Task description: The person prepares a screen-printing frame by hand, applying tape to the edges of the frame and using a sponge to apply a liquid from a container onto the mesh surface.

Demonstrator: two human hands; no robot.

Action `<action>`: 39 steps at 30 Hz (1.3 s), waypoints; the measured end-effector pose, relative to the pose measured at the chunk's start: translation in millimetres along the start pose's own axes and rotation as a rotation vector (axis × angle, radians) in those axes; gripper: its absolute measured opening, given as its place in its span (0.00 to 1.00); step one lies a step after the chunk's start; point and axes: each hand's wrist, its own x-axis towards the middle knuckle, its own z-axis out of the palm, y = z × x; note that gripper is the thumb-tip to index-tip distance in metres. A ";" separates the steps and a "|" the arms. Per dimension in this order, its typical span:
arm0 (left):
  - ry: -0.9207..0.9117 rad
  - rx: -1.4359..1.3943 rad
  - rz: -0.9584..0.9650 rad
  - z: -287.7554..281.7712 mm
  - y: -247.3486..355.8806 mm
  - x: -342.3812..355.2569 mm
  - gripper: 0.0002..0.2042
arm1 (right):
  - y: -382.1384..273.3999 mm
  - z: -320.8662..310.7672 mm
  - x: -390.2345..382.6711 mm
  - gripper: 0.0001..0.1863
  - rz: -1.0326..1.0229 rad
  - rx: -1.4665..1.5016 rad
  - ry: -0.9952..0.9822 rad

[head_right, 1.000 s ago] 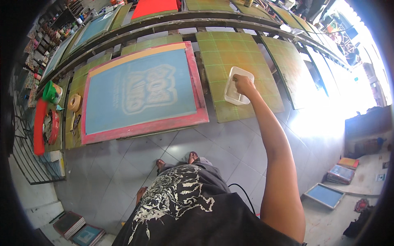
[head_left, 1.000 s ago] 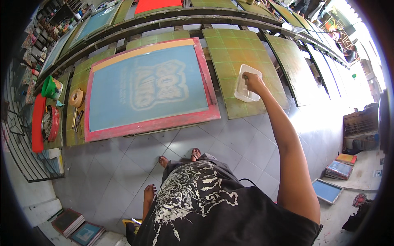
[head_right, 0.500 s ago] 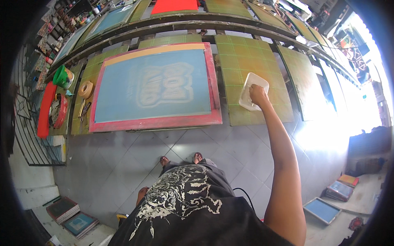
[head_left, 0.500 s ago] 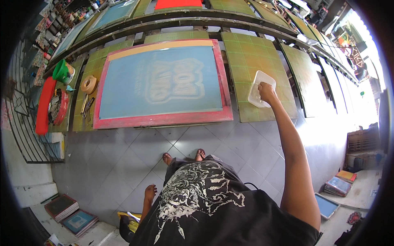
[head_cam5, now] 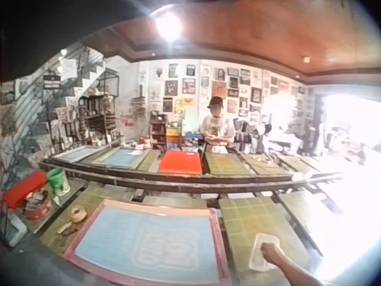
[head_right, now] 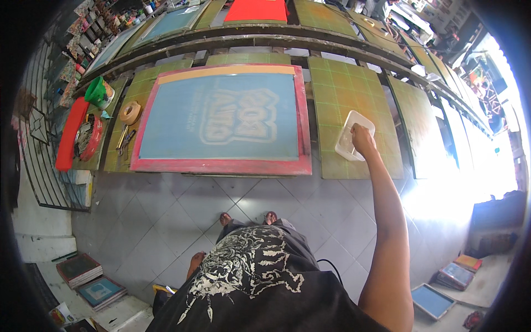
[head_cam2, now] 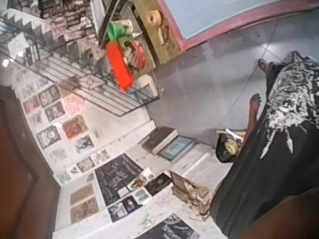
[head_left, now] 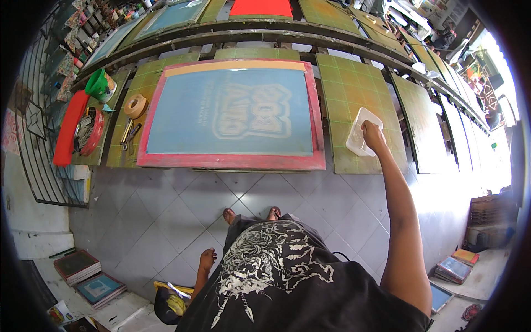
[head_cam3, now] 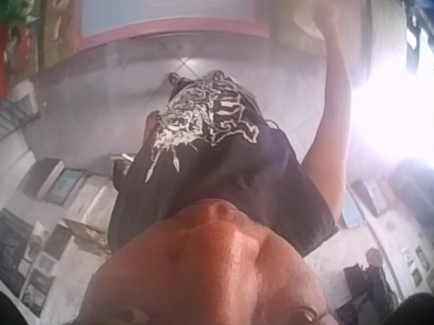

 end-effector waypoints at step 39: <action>-0.013 0.062 0.092 -198.6 19.4 88.2 0.21 | -31.3 -24.2 -4.9 0.21 0.351 0.197 0.291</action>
